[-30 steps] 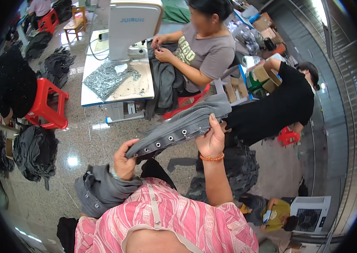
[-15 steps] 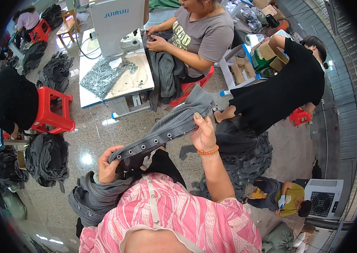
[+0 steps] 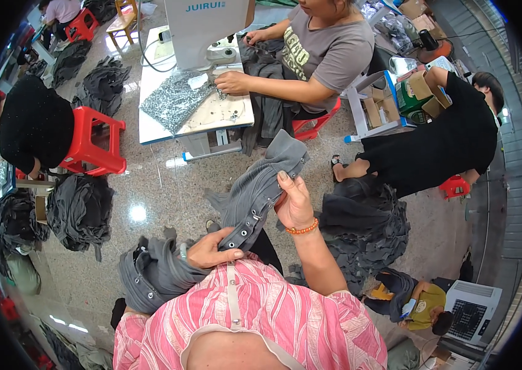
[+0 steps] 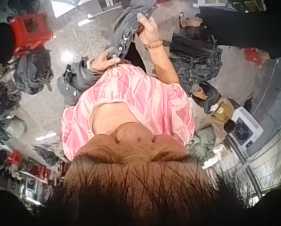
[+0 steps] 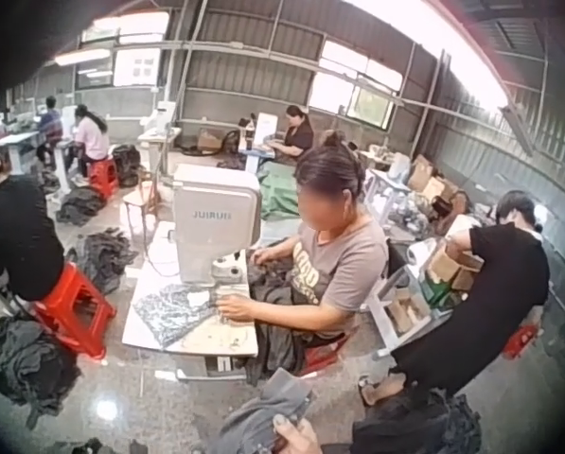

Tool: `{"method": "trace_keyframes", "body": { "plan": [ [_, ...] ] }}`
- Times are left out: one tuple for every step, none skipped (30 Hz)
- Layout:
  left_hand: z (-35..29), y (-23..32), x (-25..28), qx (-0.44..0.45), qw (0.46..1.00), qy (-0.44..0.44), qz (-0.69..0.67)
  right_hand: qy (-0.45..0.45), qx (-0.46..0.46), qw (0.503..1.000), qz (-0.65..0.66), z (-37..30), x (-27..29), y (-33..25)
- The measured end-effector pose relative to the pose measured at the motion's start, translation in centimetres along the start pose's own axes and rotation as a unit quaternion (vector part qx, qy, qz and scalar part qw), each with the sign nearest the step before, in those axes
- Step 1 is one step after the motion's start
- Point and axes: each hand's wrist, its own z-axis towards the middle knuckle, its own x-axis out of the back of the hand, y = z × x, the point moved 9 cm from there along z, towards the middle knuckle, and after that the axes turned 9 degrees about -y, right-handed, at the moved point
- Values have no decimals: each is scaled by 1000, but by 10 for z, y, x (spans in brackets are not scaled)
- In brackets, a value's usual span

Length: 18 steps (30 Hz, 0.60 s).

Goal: Inspecting and sorting grey ribbed garments with metal eyelets in a textile factory setting.

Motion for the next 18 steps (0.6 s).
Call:
{"method": "trace_keyframes", "body": {
  "plan": [
    [5,4,0,-17,1000,4,-20,0,-3,1000,-1,0,0,2],
    [9,9,-1,-34,999,7,-40,0,3,1000,0,-1,1,3],
    [14,8,-1,-50,998,14,-46,0,9,1000,0,-2,1,4],
    [20,9,-1,-48,998,8,-34,3,7,1000,-1,-3,2,4],
    [25,10,-1,-46,999,2,-23,5,17,1000,0,-3,3,1],
    [32,-1,1,-45,995,11,-88,7,28,1000,1,-2,5,-4],
    [34,-7,4,-49,991,20,-124,3,41,999,0,-2,10,-8],
    [36,-12,6,-52,985,30,-159,5,41,999,-1,-1,14,-10],
    [35,-10,9,-51,980,55,-187,13,56,998,10,0,21,-15],
    [36,-12,13,-56,975,72,-205,21,71,997,20,0,29,-20],
    [35,-16,18,-61,969,89,-223,18,75,997,17,1,39,-23],
    [35,-18,22,-74,963,101,-237,21,74,997,17,1,47,-26],
    [36,-18,24,-84,958,105,-254,12,80,997,8,1,52,-30],
    [38,-15,26,-94,951,111,-272,2,84,996,0,1,54,-34],
    [38,-12,28,-98,947,119,-283,12,87,996,-1,1,59,-36],
    [40,-13,30,-97,944,128,-288,13,88,996,-2,3,62,-38],
    [42,-15,33,-95,941,139,-292,15,88,996,-2,5,66,-40],
    [44,-15,34,-93,937,142,-307,13,87,996,-7,8,73,-40]
  ]
}}
